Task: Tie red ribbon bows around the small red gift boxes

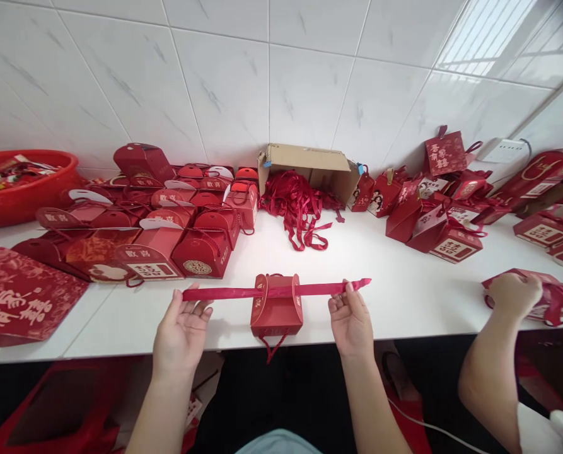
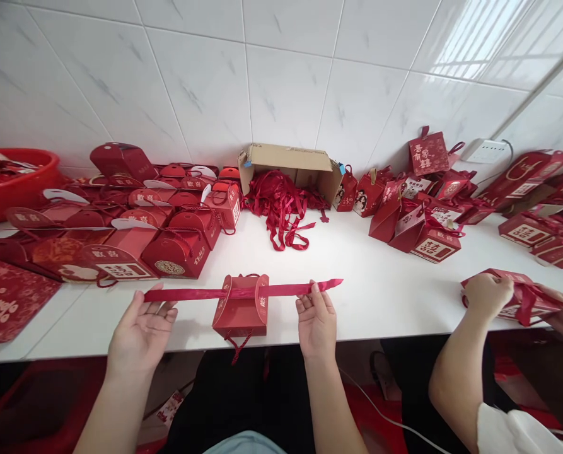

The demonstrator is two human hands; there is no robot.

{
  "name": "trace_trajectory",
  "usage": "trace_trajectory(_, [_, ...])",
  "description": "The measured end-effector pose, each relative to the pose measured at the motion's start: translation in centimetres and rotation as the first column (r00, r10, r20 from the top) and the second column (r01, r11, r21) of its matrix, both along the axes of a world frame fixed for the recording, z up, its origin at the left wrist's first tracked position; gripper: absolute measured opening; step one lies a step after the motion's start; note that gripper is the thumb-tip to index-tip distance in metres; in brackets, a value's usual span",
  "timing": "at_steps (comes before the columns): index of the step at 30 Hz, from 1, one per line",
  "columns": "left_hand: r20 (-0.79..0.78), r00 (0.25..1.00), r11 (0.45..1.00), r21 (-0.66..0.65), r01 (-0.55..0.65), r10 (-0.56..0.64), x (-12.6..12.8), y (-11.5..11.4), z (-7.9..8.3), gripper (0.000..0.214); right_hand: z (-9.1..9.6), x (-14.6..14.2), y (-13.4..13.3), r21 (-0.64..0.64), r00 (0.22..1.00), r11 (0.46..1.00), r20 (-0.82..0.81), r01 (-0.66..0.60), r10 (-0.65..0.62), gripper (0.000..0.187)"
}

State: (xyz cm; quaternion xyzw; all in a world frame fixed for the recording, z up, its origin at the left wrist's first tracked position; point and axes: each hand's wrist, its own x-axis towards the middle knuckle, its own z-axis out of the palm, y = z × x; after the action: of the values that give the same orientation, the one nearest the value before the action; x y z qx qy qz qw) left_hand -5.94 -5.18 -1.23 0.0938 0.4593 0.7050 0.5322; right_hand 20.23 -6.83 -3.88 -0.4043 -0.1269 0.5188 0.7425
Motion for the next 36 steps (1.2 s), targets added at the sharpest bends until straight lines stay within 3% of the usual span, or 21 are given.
trace_trajectory(7, [-0.239, 0.955, 0.968, 0.219, -0.122, 0.175, -0.3, 0.6, 3.2, 0.016, 2.5, 1.1, 0.3, 0.130, 0.966, 0.977, 0.173, 0.169, -0.190, 0.014])
trace_trajectory(11, [-0.284, 0.937, 0.946, 0.304, -0.111, 0.202, -0.2, 0.8, 4.2, 0.018, 4.0, 1.4, 0.4, 0.191, 0.933, 0.957, 0.245, 0.220, -0.263, 0.014])
trace_trajectory(16, [-0.292, 0.932, 0.895, 0.440, -0.069, 0.215, 0.0, 1.2, 5.4, 0.019, 6.0, 1.6, 0.6, 0.299, 0.886, 0.940, 0.374, 0.164, -0.274, 0.014])
trace_trajectory(21, [-0.328, 0.894, 0.803, 0.594, -0.056, 0.305, 1.4, 1.8, 7.9, 0.017, 8.7, 1.5, 1.3, 0.397, 0.787, 0.915, 0.542, 0.069, -0.295, 0.011])
trace_trajectory(24, [-0.373, 0.863, 0.769, 0.639, -0.027, 0.340, 2.7, 2.2, 9.3, 0.020, 10.4, 1.1, 1.7, 0.446, 0.724, 0.895, 0.617, -0.001, -0.307, 0.018])
trace_trajectory(27, [-0.452, 0.845, 0.767, 0.636, 0.083, 0.284, 3.6, 2.7, 10.4, 0.016, 11.7, 0.3, 2.2, 0.466, 0.667, 0.884, 0.673, -0.047, -0.320, 0.014])
trace_trajectory(33, [-0.525, 0.846, 0.748, 0.599, 0.285, 0.098, 4.8, 3.3, 12.0, 0.013, 13.4, -0.9, 3.2, 0.478, 0.706, 0.861, 0.670, -0.174, -0.230, 0.015])
trace_trajectory(36, [-0.519, 0.855, 0.758, 0.565, 0.325, 0.021, 5.4, 3.3, 12.4, 0.015, 13.9, -1.2, 3.4, 0.462, 0.691, 0.856, 0.698, -0.232, -0.190, 0.016])
